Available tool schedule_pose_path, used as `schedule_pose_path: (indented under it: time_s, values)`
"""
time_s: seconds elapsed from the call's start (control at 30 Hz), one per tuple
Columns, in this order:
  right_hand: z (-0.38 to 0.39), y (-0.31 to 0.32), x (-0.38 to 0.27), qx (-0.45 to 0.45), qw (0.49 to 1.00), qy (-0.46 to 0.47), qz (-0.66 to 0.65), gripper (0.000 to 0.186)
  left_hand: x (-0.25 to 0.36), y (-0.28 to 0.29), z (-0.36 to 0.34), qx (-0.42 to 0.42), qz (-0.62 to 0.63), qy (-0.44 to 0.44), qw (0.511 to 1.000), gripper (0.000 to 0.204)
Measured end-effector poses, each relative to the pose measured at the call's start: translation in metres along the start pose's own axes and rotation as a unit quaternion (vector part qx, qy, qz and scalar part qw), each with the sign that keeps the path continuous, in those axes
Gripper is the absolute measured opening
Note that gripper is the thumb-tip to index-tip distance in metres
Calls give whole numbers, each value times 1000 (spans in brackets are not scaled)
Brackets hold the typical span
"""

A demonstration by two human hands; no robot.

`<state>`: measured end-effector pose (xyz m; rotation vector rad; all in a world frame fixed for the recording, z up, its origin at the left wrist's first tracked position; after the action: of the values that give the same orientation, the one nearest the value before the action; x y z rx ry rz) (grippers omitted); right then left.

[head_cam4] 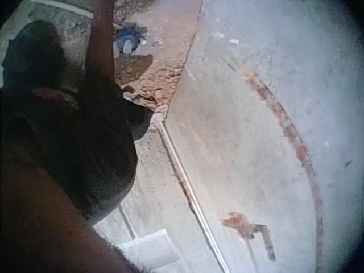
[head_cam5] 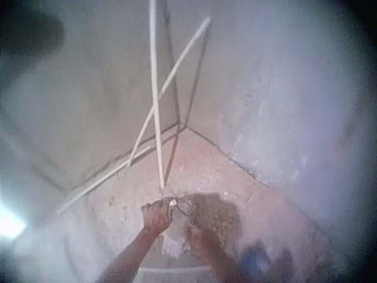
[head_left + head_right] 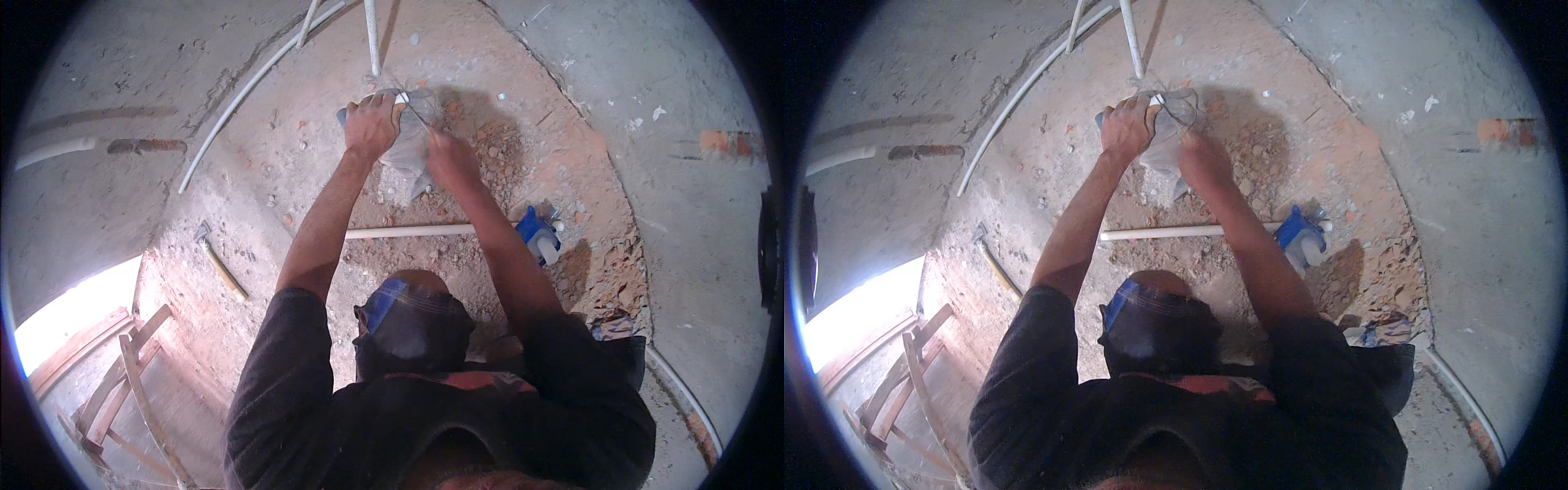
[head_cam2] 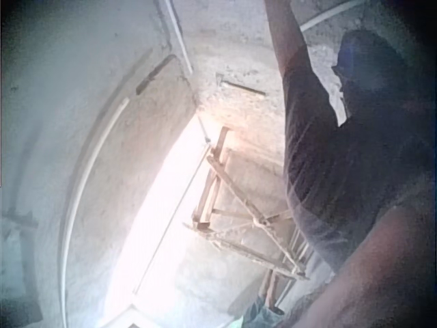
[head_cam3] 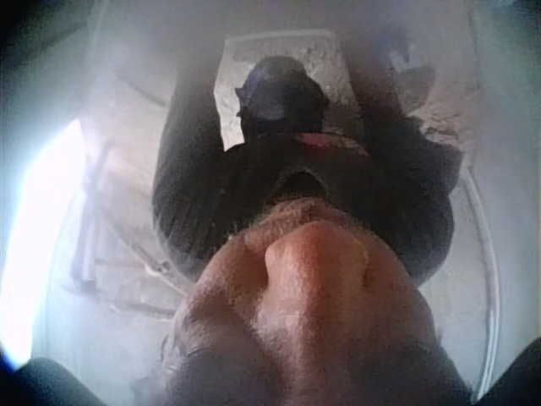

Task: The person connects a white pipe to a blue plumbing fixture, applies paste from a container to a pipe fitting using a spatula, and سپس secures a pipe into a wall channel.

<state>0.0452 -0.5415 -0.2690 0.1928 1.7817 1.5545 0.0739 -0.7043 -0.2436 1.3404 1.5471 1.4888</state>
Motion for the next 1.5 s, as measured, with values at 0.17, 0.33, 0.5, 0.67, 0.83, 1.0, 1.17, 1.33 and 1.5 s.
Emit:
schedule_pose_path:
  time_s: [0.17,0.33,0.5,0.67,0.83,1.0,1.17,1.33,1.5]
  values:
    - [12,5,-3,11,998,-39,-48,21,0,7,5,-13,-17,42,999,34]
    - [-52,7,-12,3,996,-57,-64,23,-1,-4,-1,-8,-23,-12,1000,33]
    - [41,25,-11,28,992,-90,-87,20,-4,9,-1,-25,-19,41,999,33]
    - [-45,7,-7,56,995,-46,-63,21,0,0,1,-9,-24,14,1000,32]
    - [12,-2,2,-2,999,-23,-45,23,-2,2,3,-1,-9,10,1000,31]
    - [-7,0,-1,66,994,-66,-56,17,3,4,3,11,-20,25,999,30]
    - [-17,11,-13,32,997,-38,-63,19,0,-2,3,28,-14,-12,999,31]
    - [38,23,-18,22,989,-109,-101,16,0,10,6,21,-26,29,999,32]
    - [-49,8,-12,49,998,-22,-15,23,4,2,1,20,-29,15,999,32]
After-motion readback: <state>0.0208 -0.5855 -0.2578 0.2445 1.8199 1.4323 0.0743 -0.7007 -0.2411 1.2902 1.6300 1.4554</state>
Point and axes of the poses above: each hand's wrist, its own z-axis away from the middle knuckle, its own y-axis out of the back of the hand, x = y × z, the point moved 5 cm from there along -z, towards the middle knuckle, and after that the axes turned 4 degrees about y, right-handed, at the moved point
